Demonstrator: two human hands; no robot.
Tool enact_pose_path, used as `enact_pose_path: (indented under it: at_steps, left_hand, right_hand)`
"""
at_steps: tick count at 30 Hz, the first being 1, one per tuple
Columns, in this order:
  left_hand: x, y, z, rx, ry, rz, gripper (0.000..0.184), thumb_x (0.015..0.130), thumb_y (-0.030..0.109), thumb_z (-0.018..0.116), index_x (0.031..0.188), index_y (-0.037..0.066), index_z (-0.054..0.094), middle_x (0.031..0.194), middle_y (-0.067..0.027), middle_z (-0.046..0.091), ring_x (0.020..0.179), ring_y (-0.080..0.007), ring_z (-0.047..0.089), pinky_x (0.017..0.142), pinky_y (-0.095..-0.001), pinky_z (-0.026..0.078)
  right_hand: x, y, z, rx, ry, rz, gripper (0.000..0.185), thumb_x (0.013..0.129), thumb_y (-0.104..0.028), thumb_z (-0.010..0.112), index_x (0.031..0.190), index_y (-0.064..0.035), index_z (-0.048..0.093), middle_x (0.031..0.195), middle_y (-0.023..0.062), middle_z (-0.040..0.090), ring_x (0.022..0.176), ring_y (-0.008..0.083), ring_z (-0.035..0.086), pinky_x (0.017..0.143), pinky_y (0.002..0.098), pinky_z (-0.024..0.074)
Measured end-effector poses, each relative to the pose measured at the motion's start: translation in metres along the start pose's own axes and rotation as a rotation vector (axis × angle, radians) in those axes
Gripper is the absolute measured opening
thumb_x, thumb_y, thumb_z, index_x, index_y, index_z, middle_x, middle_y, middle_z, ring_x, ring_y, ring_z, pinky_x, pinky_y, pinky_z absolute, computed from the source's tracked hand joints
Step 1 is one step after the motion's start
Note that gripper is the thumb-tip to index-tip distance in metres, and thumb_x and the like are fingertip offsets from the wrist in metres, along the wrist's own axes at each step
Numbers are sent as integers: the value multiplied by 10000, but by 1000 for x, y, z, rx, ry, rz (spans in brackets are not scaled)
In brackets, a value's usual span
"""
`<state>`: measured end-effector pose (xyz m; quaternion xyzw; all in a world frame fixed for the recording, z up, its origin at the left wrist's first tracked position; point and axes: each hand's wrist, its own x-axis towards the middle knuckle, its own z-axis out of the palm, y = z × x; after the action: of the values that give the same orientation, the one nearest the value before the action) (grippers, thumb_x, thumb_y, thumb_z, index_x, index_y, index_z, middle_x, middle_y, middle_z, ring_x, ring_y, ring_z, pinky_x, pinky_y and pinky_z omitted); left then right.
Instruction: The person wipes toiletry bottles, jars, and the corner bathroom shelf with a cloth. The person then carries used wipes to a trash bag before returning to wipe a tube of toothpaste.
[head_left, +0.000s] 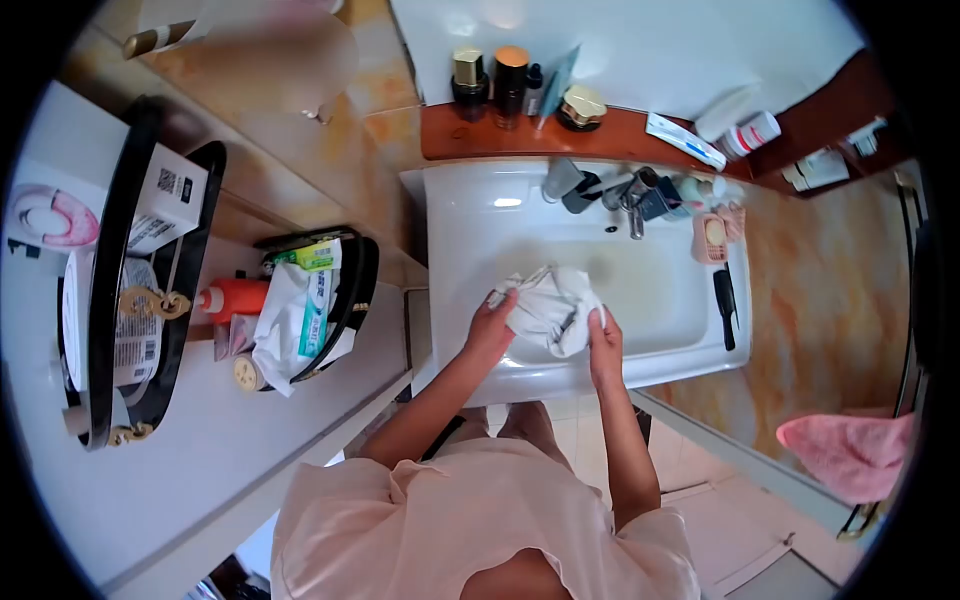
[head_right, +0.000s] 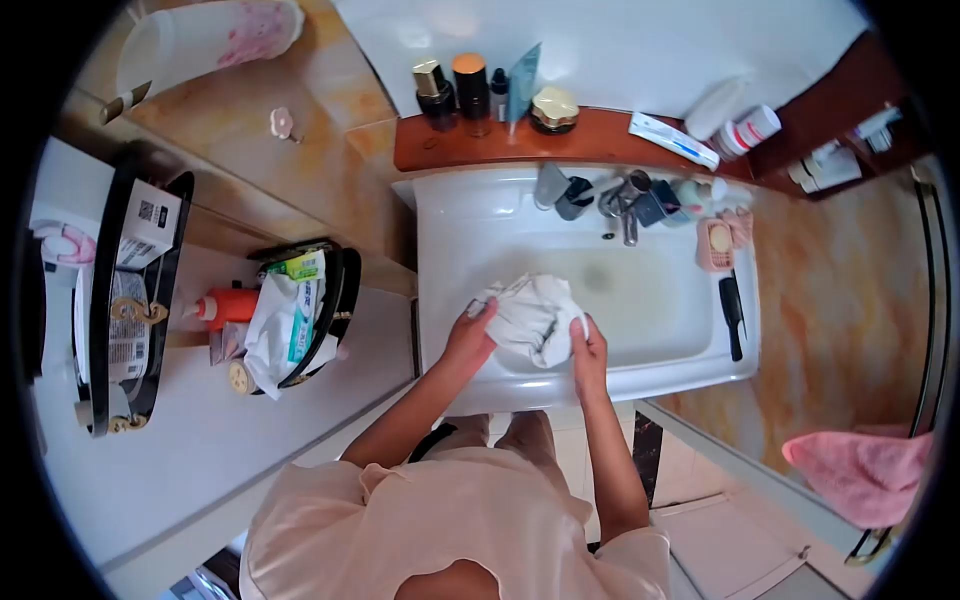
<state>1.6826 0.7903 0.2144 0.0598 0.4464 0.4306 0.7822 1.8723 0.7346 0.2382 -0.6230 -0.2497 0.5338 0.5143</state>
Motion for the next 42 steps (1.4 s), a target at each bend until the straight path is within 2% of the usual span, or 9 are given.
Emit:
enact_pose_path:
  at_steps: [6, 10, 13, 17, 23, 26, 29, 35, 42]
  left_hand:
    - [-22, 25, -32, -251, 29, 138, 384, 899, 315, 626, 1095, -5, 541, 953, -76, 613, 923, -203, 592, 778, -315, 478]
    - [-48, 31, -26, 432, 528, 329, 576, 830, 325, 702, 1219, -39, 484, 1143, -114, 574, 1095, -240, 529, 875, -317, 437]
    - [-56, 29, -41, 994, 444, 783, 620, 782, 235, 742, 1277, 0, 453, 1305, -131, 486, 1167, -249, 495, 922, -328, 418]
    - [-71, 26, 9, 1014, -23, 876, 655, 766, 163, 741, 1328, 84, 414, 1332, -92, 453, 1204, -219, 459, 978, -350, 395]
    - [-62, 4, 36, 917, 118, 549, 608, 754, 182, 761, 1261, 18, 468, 1072, -117, 626, 951, -191, 598, 848, -305, 465]
    - [-75, 10, 41, 845, 163, 676, 607, 741, 184, 772, 1241, 4, 479, 976, -107, 656, 868, -175, 614, 789, -293, 482]
    - [-85, 13, 38, 1101, 172, 581, 634, 752, 221, 770, 1270, 19, 466, 1063, -103, 629, 928, -174, 600, 793, -295, 483]
    - [-91, 7, 30, 245, -248, 357, 772, 737, 356, 775, 1354, 49, 428, 1239, -64, 549, 1040, -207, 561, 911, -315, 431]
    - [-85, 6, 38, 571, -229, 501, 284, 798, 72, 715, 1051, 30, 592, 1006, -8, 608, 959, -92, 545, 874, -252, 422]
  right_hand:
    - [26, -30, 19, 322, -236, 144, 337, 959, -276, 529, 1213, -56, 542, 1073, 21, 629, 973, 114, 586, 859, 285, 464]
    - [16, -47, 41, 193, -271, -41, 335, 963, -236, 523, 1221, -24, 534, 1101, 37, 621, 977, 106, 576, 871, 278, 449]
    - [14, -68, 48, 82, -332, -187, 341, 965, -217, 517, 1230, -3, 528, 1101, 41, 615, 977, 102, 567, 879, 266, 436]
    - [13, -77, 63, -112, -498, -234, 306, 953, -176, 522, 1175, 33, 546, 1022, 17, 593, 915, 94, 529, 836, 222, 406]
    - [8, -97, 67, -96, -591, -424, 213, 924, -110, 551, 1068, 46, 572, 990, 46, 561, 905, 92, 508, 807, 221, 403]
    - [32, -74, 41, -190, -496, -334, 176, 910, -93, 577, 1042, 23, 588, 887, -2, 568, 842, 69, 518, 754, 199, 397]
    - [31, -69, 31, -217, -489, -317, 179, 912, -114, 584, 1045, 4, 598, 823, -39, 578, 785, 47, 522, 706, 179, 385]
    - [-2, -107, 39, 152, -730, -66, 273, 932, -189, 562, 1119, 9, 577, 964, 14, 622, 841, 68, 553, 748, 214, 436]
    - [-1, -138, 39, 179, -630, 19, 295, 933, -217, 561, 1133, 0, 568, 987, 15, 616, 847, 77, 558, 762, 230, 447]
